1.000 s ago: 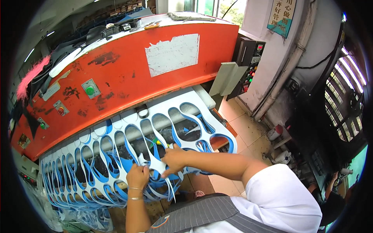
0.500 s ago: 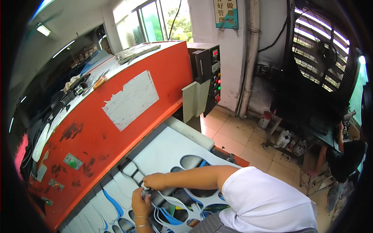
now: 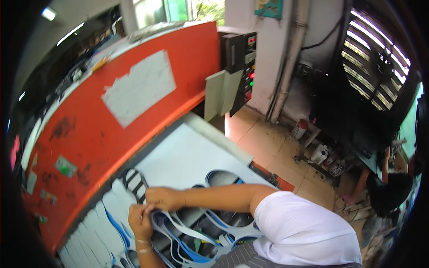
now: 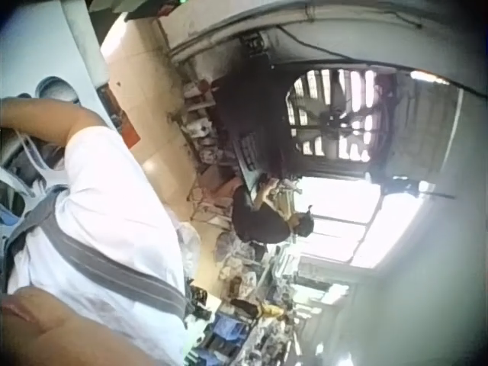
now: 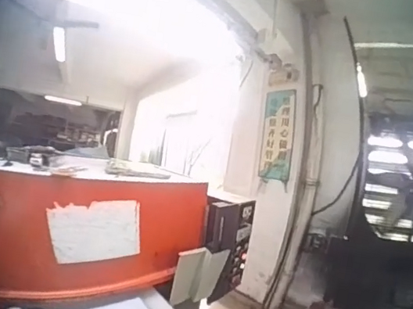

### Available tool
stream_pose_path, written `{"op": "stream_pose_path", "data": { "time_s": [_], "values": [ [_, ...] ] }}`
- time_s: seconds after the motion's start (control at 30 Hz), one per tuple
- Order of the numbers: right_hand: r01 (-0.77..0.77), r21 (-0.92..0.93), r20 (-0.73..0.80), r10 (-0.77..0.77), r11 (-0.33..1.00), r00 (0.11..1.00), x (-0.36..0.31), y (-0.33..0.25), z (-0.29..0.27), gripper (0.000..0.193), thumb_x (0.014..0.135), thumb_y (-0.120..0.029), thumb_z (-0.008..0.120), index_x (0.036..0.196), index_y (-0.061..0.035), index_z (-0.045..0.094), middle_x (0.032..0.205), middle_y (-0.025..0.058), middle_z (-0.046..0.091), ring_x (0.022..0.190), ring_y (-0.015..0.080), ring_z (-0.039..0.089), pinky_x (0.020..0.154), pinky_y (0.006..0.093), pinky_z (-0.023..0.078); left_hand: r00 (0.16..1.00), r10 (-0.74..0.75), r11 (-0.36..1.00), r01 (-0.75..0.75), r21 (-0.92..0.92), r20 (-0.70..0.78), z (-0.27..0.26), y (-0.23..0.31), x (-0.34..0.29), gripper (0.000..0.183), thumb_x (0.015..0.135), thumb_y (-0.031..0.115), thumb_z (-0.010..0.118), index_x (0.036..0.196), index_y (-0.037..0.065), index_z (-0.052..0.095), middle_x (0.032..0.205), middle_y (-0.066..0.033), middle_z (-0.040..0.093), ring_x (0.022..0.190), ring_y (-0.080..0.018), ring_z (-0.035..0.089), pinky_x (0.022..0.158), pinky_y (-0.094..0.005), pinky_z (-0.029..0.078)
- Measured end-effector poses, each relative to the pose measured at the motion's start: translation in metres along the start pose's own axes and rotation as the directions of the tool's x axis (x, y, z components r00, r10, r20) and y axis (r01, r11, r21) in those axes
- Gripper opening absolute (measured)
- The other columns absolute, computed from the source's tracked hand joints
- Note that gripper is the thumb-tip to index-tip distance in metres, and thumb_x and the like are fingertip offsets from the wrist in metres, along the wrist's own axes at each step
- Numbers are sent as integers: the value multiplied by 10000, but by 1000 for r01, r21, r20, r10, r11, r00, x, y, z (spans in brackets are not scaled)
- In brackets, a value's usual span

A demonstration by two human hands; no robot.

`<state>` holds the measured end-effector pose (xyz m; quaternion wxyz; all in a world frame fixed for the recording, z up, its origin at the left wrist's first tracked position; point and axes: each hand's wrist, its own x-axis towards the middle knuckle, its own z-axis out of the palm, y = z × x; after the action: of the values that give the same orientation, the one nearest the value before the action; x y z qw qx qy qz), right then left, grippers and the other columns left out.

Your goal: Cutting shoe sole components from a sheet of foam material using a hydraulic die-cutting machine.

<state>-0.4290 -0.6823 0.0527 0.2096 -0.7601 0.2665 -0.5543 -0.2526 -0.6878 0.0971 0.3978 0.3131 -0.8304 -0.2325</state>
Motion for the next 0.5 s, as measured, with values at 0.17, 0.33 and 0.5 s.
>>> {"op": "stream_pose_path", "data": {
  "time_s": [0.17,0.33,0.5],
  "values": [
    [-357,-317,643,476,879,600,-14,-5,-15,269,824,-309,641,822,-46,695,941,169,634,856,343,619,727,417,483,993,-13,991,-3,132,115,33,-33,-69,198,722,201,749,748,57,615,773,-107,581,748,-328,537,672,-424,408],
    [106,-686,599,477,720,642,45,11,-8,423,805,-189,646,1219,-261,606,1340,63,507,1172,255,531,899,394,484,998,-52,994,50,97,20,44,-25,-82,147,724,144,725,782,60,619,911,-73,597,903,-285,519,803,-389,389],
    [480,-692,715,427,539,553,74,26,31,461,773,-206,697,1213,-324,633,1405,75,437,1298,230,427,996,395,391,997,-54,998,56,27,-59,35,-16,-81,133,735,97,693,792,54,581,901,-82,579,861,-278,473,814,-365,368]
  ]
}}
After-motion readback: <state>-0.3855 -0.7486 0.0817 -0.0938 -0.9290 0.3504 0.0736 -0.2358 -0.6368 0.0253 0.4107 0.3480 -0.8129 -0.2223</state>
